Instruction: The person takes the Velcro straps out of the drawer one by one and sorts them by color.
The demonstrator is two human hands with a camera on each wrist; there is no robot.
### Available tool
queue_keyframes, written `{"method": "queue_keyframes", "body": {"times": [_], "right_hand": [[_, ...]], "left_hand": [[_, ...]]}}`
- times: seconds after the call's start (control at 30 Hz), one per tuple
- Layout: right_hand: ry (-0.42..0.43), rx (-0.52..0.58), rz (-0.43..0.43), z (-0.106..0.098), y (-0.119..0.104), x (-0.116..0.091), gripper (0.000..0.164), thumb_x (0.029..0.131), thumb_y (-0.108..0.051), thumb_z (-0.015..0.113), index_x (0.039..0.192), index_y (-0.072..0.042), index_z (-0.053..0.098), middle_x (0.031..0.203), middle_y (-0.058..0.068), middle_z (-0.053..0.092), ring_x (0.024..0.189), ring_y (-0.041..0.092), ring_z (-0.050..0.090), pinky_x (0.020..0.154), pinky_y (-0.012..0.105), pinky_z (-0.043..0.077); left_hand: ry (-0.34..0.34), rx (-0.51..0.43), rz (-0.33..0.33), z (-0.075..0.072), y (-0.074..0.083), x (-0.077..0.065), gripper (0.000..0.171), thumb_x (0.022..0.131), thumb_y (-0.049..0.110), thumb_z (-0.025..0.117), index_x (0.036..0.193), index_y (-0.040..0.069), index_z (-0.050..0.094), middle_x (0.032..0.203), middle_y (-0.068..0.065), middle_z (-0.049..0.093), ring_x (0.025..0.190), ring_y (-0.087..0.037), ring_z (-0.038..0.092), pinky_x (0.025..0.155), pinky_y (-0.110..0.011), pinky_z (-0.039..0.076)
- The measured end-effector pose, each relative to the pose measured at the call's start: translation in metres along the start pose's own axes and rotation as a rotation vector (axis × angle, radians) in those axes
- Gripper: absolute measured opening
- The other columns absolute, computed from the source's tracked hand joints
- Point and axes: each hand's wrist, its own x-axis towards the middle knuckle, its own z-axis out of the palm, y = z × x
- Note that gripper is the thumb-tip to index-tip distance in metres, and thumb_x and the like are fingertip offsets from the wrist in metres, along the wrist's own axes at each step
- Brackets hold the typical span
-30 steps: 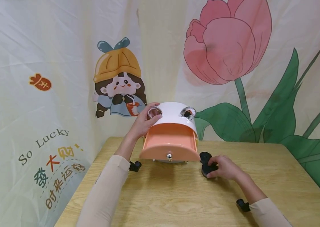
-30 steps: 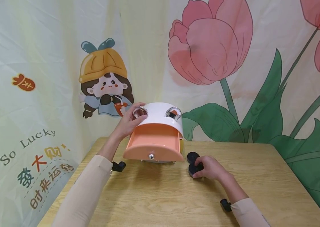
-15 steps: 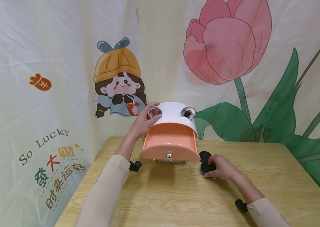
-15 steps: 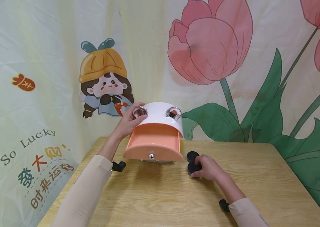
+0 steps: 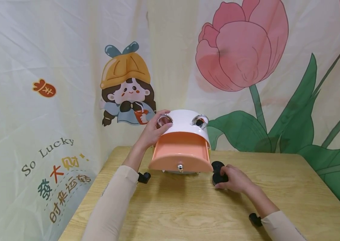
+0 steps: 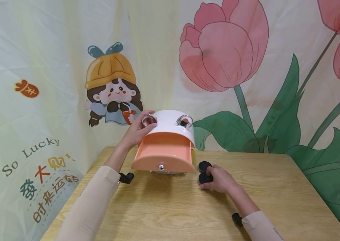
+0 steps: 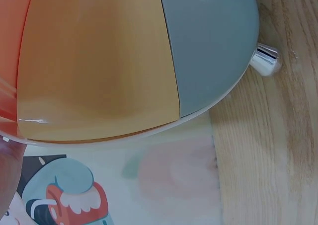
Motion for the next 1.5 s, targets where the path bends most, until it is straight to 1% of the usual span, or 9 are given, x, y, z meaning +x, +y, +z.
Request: {"method": "queue_keyframes", "body": {"times": [0.13, 0.27, 0.37, 0.6, 0.77, 0.9, 1.03, 1.23, 1.5], "right_hand": [[0.062, -0.017, -0.018, -0.003, -0.002, -0.001, 0.048, 0.085, -0.049, 0.084, 0.109, -0.01, 0.071, 0.107, 0.008, 0.068, 0.091, 0.021, 0.062, 0.08, 0.044, 0.055], [0.145, 0.043, -0.049, -0.011, -0.009, -0.001, 0.046, 0.092, -0.047, 0.077, 0.117, -0.008, 0.072, 0.11, 0.01, 0.072, 0.094, 0.027, 0.066, 0.077, 0.042, 0.056], [0.193, 0.097, -0.078, -0.017, -0.017, -0.002, 0.049, 0.095, -0.046, 0.074, 0.127, -0.008, 0.069, 0.107, 0.008, 0.072, 0.096, 0.029, 0.066, 0.075, 0.039, 0.055], [0.307, 0.188, -0.157, -0.028, -0.037, -0.006, 0.044, 0.098, -0.035, 0.073, 0.135, -0.013, 0.065, 0.098, -0.003, 0.07, 0.087, 0.013, 0.063, 0.072, 0.031, 0.053], [0.375, 0.236, -0.238, -0.037, -0.049, -0.01, 0.035, 0.101, -0.023, 0.07, 0.134, -0.011, 0.065, 0.096, -0.002, 0.07, 0.079, 0.012, 0.06, 0.067, 0.026, 0.054], [0.447, 0.3, -0.329, -0.047, -0.062, -0.01, 0.032, 0.101, -0.016, 0.068, 0.131, -0.007, 0.067, 0.093, 0.002, 0.072, 0.073, 0.012, 0.061, 0.063, 0.026, 0.054], [0.501, 0.349, -0.423, -0.058, -0.076, -0.009, 0.031, 0.099, -0.011, 0.071, 0.128, -0.005, 0.069, 0.091, 0.0, 0.073, 0.072, 0.01, 0.062, 0.063, 0.026, 0.054], [0.546, 0.347, -0.507, -0.069, -0.094, -0.011, 0.032, 0.095, -0.01, 0.075, 0.127, -0.006, 0.072, 0.091, -0.003, 0.073, 0.073, 0.007, 0.063, 0.064, 0.024, 0.055], [0.59, 0.344, -0.603, -0.073, -0.109, -0.016, 0.029, 0.091, -0.005, 0.077, 0.12, -0.004, 0.075, 0.082, -0.005, 0.063, 0.072, 0.007, 0.055, 0.061, 0.026, 0.05]], "left_hand": [[-0.006, -0.001, -0.015, -0.001, 0.002, -0.001, 0.048, 0.103, 0.013, 0.065, 0.148, 0.014, 0.049, 0.109, -0.016, 0.061, 0.091, -0.026, 0.052, 0.073, -0.028, 0.043], [-0.016, -0.012, -0.032, -0.002, 0.004, -0.001, 0.048, 0.103, 0.011, 0.065, 0.149, 0.012, 0.049, 0.109, -0.019, 0.06, 0.092, -0.028, 0.052, 0.074, -0.028, 0.043], [-0.015, -0.007, -0.033, -0.002, -0.002, 0.0, 0.049, 0.103, 0.012, 0.065, 0.149, 0.014, 0.049, 0.11, -0.02, 0.059, 0.093, -0.029, 0.051, 0.075, -0.029, 0.042], [-0.009, 0.002, -0.009, -0.003, -0.014, 0.002, 0.049, 0.103, 0.022, 0.067, 0.148, 0.024, 0.05, 0.11, -0.015, 0.061, 0.094, -0.028, 0.052, 0.075, -0.03, 0.044], [-0.01, 0.005, 0.0, -0.003, -0.013, 0.001, 0.047, 0.103, 0.024, 0.067, 0.147, 0.027, 0.051, 0.109, -0.011, 0.062, 0.093, -0.028, 0.054, 0.074, -0.031, 0.045], [-0.008, 0.009, -0.005, -0.002, -0.013, 0.001, 0.047, 0.103, 0.025, 0.067, 0.147, 0.028, 0.051, 0.109, -0.011, 0.062, 0.093, -0.028, 0.053, 0.074, -0.031, 0.045], [-0.009, 0.008, -0.011, -0.002, -0.014, 0.002, 0.049, 0.103, 0.024, 0.067, 0.148, 0.026, 0.05, 0.11, -0.012, 0.062, 0.094, -0.027, 0.053, 0.075, -0.031, 0.044], [-0.01, 0.003, -0.027, -0.001, -0.015, 0.004, 0.051, 0.103, 0.018, 0.066, 0.15, 0.021, 0.048, 0.113, -0.017, 0.061, 0.095, -0.03, 0.052, 0.075, -0.031, 0.043], [-0.019, -0.017, -0.025, -0.001, 0.008, -0.001, 0.049, 0.103, 0.009, 0.064, 0.149, 0.011, 0.048, 0.11, -0.021, 0.059, 0.093, -0.029, 0.051, 0.074, -0.028, 0.043]]}}
